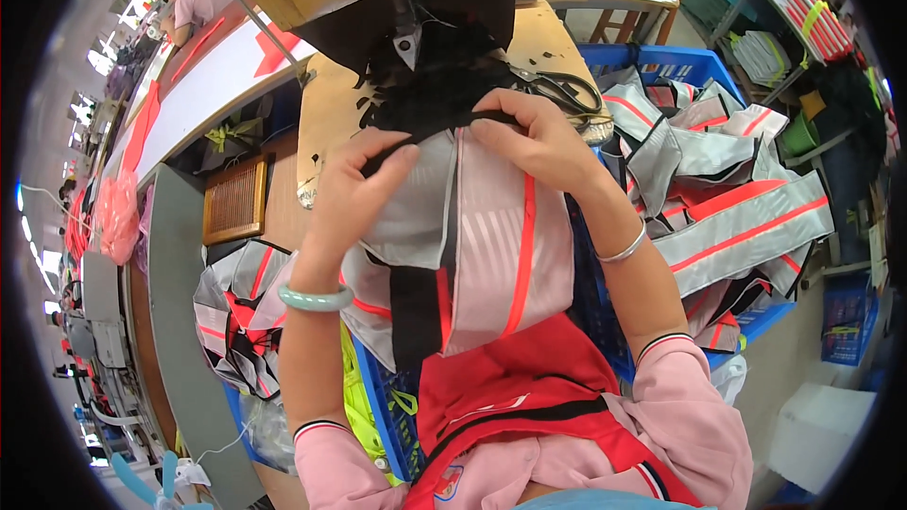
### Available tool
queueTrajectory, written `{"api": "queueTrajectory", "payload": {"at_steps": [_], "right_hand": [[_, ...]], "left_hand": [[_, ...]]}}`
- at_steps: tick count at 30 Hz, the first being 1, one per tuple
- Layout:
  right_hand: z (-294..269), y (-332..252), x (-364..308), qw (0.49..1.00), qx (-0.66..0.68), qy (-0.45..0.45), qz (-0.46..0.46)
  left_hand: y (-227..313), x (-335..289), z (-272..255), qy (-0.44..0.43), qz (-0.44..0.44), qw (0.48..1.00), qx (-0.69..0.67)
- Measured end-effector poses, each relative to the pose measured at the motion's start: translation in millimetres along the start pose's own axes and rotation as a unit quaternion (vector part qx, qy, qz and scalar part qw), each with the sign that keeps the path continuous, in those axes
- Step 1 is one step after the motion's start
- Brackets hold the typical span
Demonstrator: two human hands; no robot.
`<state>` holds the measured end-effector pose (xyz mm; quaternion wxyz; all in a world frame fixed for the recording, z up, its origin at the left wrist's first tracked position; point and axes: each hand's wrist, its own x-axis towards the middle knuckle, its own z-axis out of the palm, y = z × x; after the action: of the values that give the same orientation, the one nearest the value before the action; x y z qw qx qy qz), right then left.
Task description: Sewing fabric components and reflective strips onto safety vests using an industrial sewing machine.
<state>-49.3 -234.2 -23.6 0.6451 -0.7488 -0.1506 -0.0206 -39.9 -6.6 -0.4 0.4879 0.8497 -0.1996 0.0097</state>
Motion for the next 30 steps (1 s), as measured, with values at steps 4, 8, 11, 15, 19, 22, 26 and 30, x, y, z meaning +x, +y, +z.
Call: {"api": "queueTrajectory", "payload": {"at_steps": [4,8,11,15,19,22,26,30], "right_hand": [[3,3,25,1.0,-0.02,-0.012,0.016],[2,7,49,0.999,-0.027,-0.01,0.034],[2,16,65,0.997,-0.044,-0.028,0.05],[2,23,79,0.998,-0.003,-0.027,0.058],[3,25,84,0.995,0.06,-0.033,0.068],[8,21,83,0.992,0.103,-0.02,0.077],[9,22,84,0.994,0.086,-0.003,0.072],[10,9,70,0.995,0.07,0.036,0.067]], "left_hand": [[-21,27,-21,-0.057,-0.089,0.989,-0.107],[-31,47,-27,-0.067,-0.182,0.964,-0.184],[-38,57,-29,-0.028,-0.204,0.96,-0.191],[-37,66,-35,-0.049,-0.208,0.949,-0.233],[-36,69,-39,-0.036,-0.205,0.947,-0.246],[-36,70,-42,-0.034,-0.197,0.944,-0.265],[-39,73,-41,-0.035,-0.198,0.947,-0.251],[-44,68,-47,-0.026,-0.182,0.95,-0.254]]}}
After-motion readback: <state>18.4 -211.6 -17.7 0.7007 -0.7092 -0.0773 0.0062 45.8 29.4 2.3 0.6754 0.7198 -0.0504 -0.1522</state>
